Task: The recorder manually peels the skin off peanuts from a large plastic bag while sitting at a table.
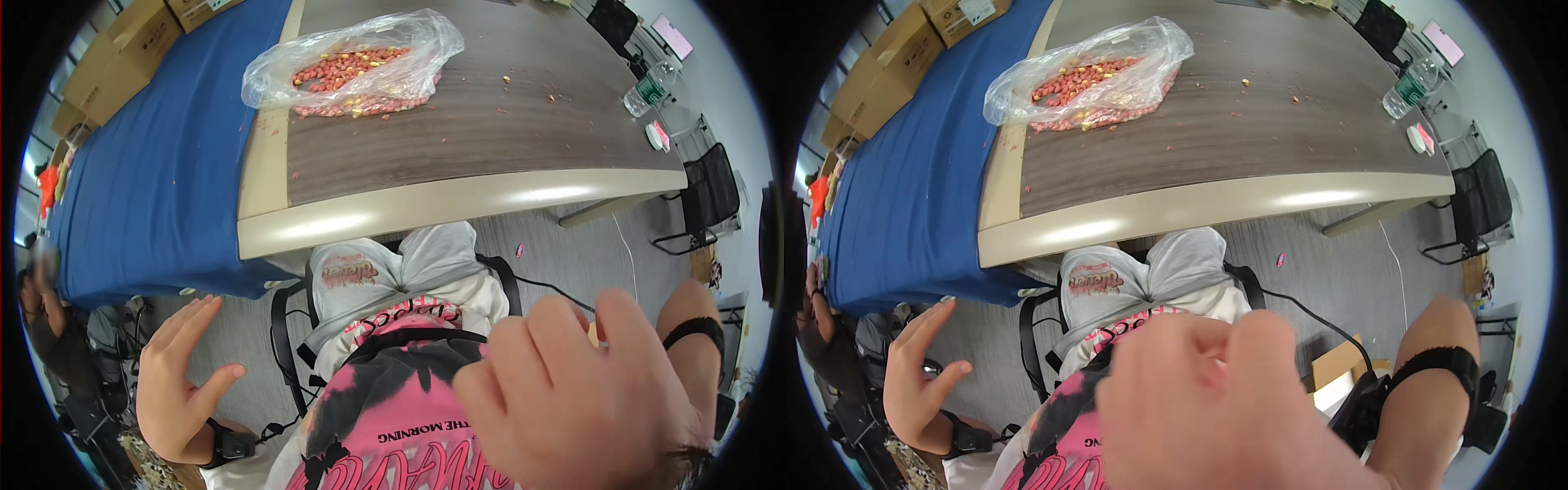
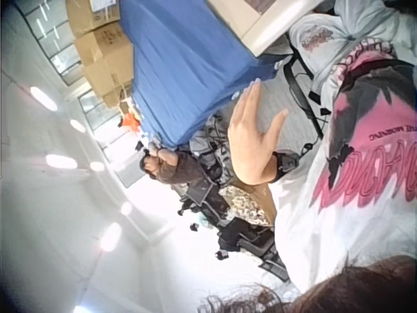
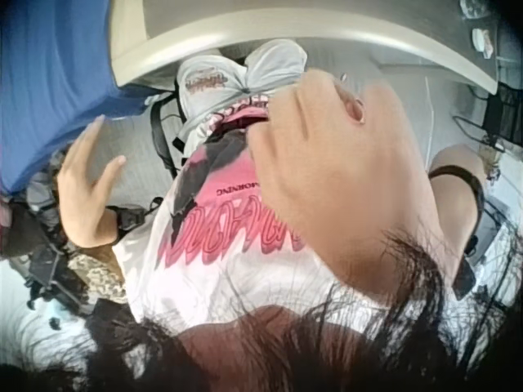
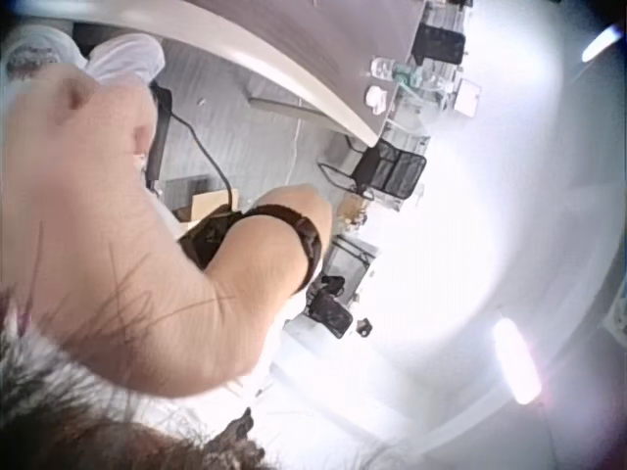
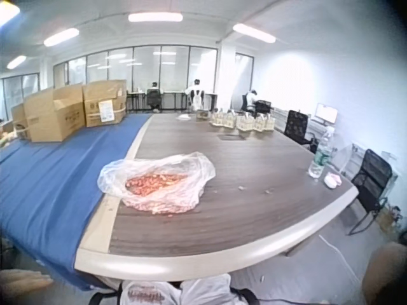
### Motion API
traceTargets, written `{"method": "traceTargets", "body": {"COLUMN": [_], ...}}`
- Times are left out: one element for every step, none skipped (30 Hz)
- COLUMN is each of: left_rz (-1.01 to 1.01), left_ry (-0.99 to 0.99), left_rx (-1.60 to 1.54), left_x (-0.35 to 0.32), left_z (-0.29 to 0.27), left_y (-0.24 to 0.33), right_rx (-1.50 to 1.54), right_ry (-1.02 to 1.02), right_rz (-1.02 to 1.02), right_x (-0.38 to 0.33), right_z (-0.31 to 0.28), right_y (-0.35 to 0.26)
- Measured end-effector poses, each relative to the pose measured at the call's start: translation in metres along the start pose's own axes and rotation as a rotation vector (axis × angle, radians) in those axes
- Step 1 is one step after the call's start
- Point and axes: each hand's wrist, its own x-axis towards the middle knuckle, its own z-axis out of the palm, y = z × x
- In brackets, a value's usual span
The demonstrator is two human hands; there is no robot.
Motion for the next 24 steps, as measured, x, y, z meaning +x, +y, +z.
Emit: {"method": "traceTargets", "body": {"left_rz": [-0.029, -0.057, -0.066, -0.067, -0.070, -0.078, -0.095, -0.113, -0.117, -0.109, -0.101, -0.098, -0.091, -0.100, -0.115, -0.112, -0.119, -0.128, -0.107, -0.090, -0.100, -0.097, -0.079, -0.076], "left_ry": [-0.008, -0.017, -0.022, -0.020, -0.019, -0.022, -0.029, -0.034, -0.033, -0.040, -0.046, -0.041, -0.044, -0.046, -0.035, -0.046, -0.051, -0.034, -0.030, -0.028, -0.015, -0.020, -0.031, -0.025], "left_rx": [-0.004, -0.008, -0.007, -0.023, -0.040, -0.029, -0.052, -0.076, -0.072, -0.056, -0.041, -0.050, -0.047, -0.026, -0.022, -0.042, -0.071, -0.075, -0.066, -0.055, -0.057, -0.047, -0.048, -0.060], "left_x": [-0.006, -0.011, -0.016, -0.012, -0.007, -0.008, -0.007, -0.008, -0.006, -0.004, -0.005, -0.002, 0.001, 0.000, -0.001, 0.000, -0.002, -0.001, 0.000, 0.000, -0.001, -0.001, 0.000, -0.001], "left_z": [0.000, 0.000, -0.001, -0.001, 0.000, 0.001, 0.003, 0.003, 0.001, 0.000, -0.002, 0.001, 0.003, 0.000, -0.001, -0.001, 0.001, 0.002, 0.002, 0.001, 0.000, -0.002, 0.000, 0.000], "left_y": [-0.001, -0.003, -0.005, -0.004, -0.002, -0.004, -0.008, -0.010, -0.008, -0.005, -0.004, -0.003, -0.002, 0.000, 0.000, 0.000, -0.002, -0.004, -0.005, -0.006, -0.006, -0.006, -0.011, -0.010], "right_rx": [0.016, 0.033, 0.040, 0.044, 0.049, 0.059, 0.069, 0.079, 0.082, 0.083, 0.082, 0.073, 0.062, 0.065, 0.063, 0.061, 0.053, 0.042, 0.030, 0.022, 0.013, 0.004, -0.010, -0.022], "right_ry": [0.004, 0.008, 0.007, 0.012, 0.016, 0.024, 0.032, 0.039, 0.044, 0.048, 0.053, 0.049, 0.045, 0.056, 0.067, 0.077, 0.084, 0.091, 0.097, 0.104, 0.111, 0.117, 0.110, 0.103], "right_rz": [-0.014, -0.026, -0.029, -0.008, 0.011, 0.010, 0.007, 0.002, 0.003, 0.002, 0.000, 0.004, 0.007, -0.002, -0.015, -0.027, -0.051, -0.061, -0.070, -0.081, -0.091, -0.098, -0.091, -0.089], "right_x": [0.018, 0.027, 0.015, 0.035, 0.049, 0.058, 0.048, 0.044, 0.037, 0.037, 0.038, 0.050, 0.063, 0.080, 0.097, 0.110, 0.119, 0.119, 0.118, 0.132, 0.123, 0.122, 0.118, 0.118], "right_z": [0.001, 0.004, 0.007, 0.003, 0.001, 0.000, 0.003, 0.005, 0.002, 0.003, 0.005, 0.004, 0.003, 0.000, -0.004, -0.008, -0.011, -0.011, -0.012, -0.019, -0.019, -0.020, -0.018, -0.020], "right_y": [-0.005, -0.008, -0.010, -0.006, -0.006, -0.015, -0.023, -0.028, -0.019, -0.016, -0.014, -0.009, -0.004, -0.002, -0.005, -0.012, -0.026, -0.022, -0.017, -0.037, -0.039, -0.036, -0.033, -0.031]}}
